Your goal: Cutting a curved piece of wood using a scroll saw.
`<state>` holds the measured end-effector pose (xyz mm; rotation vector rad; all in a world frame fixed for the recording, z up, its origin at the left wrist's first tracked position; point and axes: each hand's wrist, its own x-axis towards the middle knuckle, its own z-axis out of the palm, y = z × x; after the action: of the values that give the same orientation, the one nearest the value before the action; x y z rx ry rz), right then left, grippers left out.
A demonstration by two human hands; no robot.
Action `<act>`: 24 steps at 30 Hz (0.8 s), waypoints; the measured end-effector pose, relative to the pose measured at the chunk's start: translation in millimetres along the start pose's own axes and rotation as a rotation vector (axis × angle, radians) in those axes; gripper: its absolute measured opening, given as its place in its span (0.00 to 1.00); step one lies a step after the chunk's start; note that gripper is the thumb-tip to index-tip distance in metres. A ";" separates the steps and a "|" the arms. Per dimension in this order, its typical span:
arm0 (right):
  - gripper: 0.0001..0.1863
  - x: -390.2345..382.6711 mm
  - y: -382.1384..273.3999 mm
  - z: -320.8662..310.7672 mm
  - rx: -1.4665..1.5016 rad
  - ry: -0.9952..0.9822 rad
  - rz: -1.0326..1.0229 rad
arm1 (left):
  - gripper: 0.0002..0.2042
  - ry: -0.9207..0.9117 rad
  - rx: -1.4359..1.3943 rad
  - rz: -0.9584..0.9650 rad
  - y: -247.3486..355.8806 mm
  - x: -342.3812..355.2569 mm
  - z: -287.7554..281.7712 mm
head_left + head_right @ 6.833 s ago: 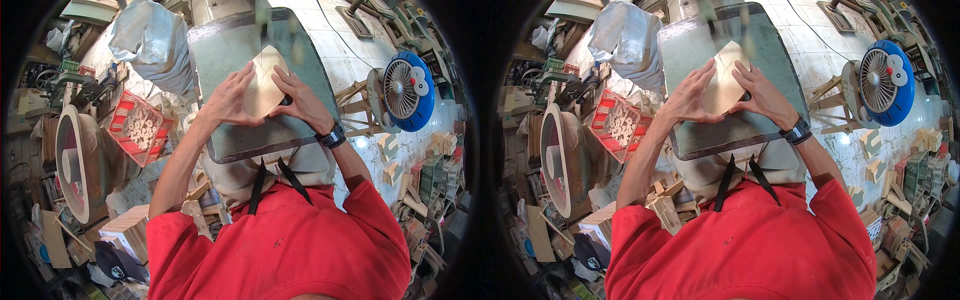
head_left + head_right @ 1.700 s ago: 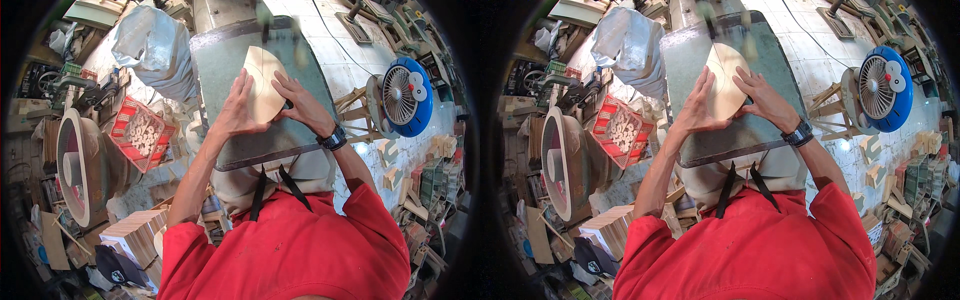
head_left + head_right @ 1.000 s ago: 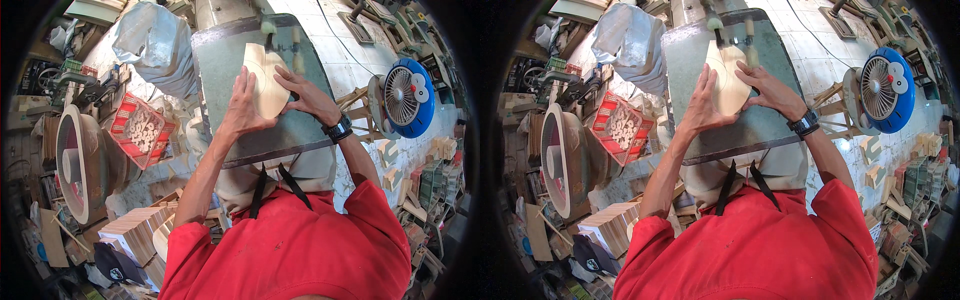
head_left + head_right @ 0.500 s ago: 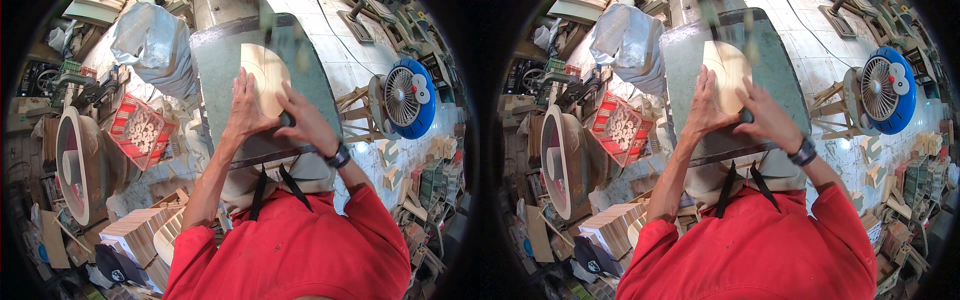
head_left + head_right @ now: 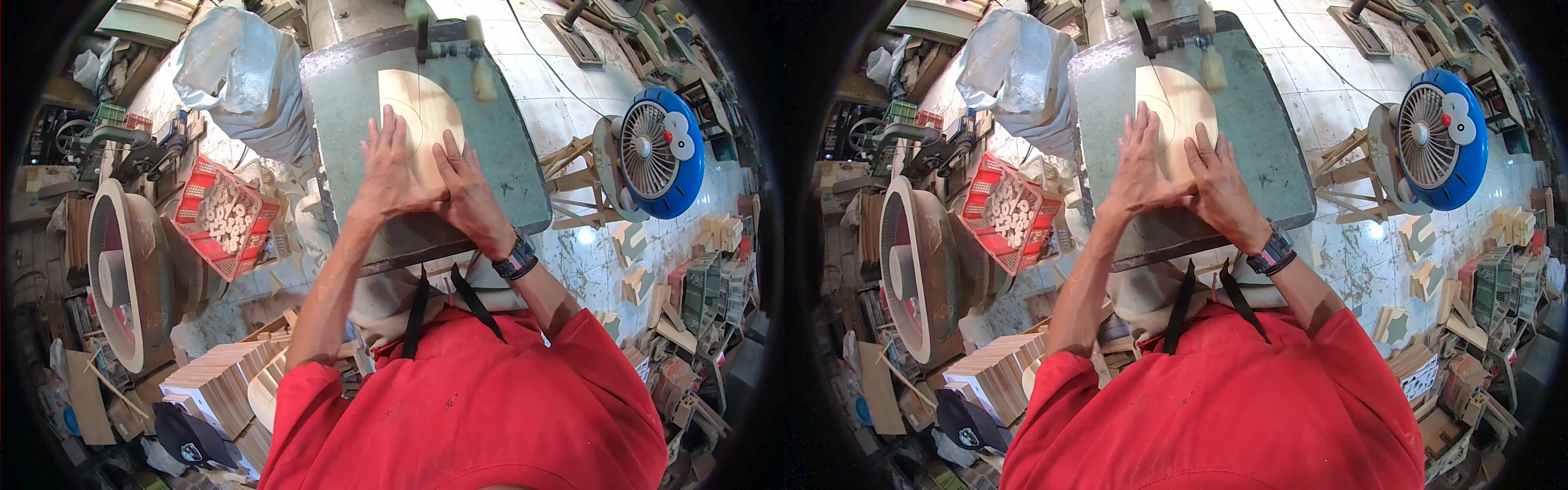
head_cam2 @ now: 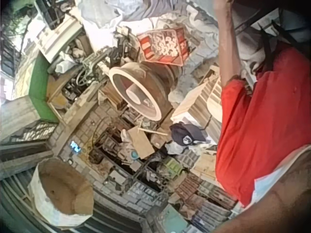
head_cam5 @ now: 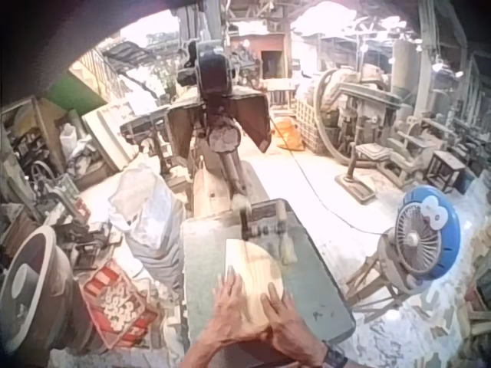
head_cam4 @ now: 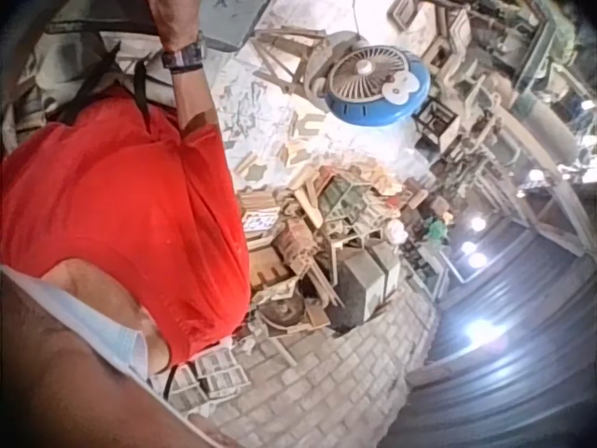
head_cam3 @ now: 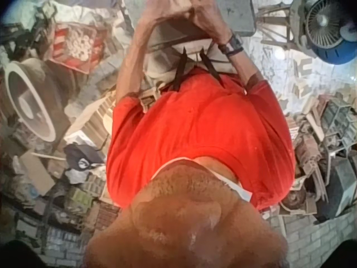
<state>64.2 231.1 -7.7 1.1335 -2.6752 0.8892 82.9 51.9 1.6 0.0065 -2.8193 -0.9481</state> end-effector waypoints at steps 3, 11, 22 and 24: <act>0.52 0.8 2.1 -3.3 0.058 0.001 -0.008 | 0.65 -0.143 0.132 0.101 -20.2 4.6 -24.3; 0.50 3.9 16.0 -15.6 0.122 -0.090 -0.071 | 0.65 0.015 0.008 0.134 -14.8 4.1 -6.5; 0.50 8.7 19.9 -18.4 0.159 -0.117 -0.082 | 0.65 0.053 0.030 0.131 -12.1 5.5 -5.2; 0.51 8.6 19.9 -19.0 0.169 -0.108 -0.077 | 0.65 0.068 0.040 0.123 -10.0 5.9 -5.4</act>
<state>42.0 247.1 1.1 1.3475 -2.6607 1.0871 77.4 40.4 0.8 -0.1252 -2.7405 -0.8480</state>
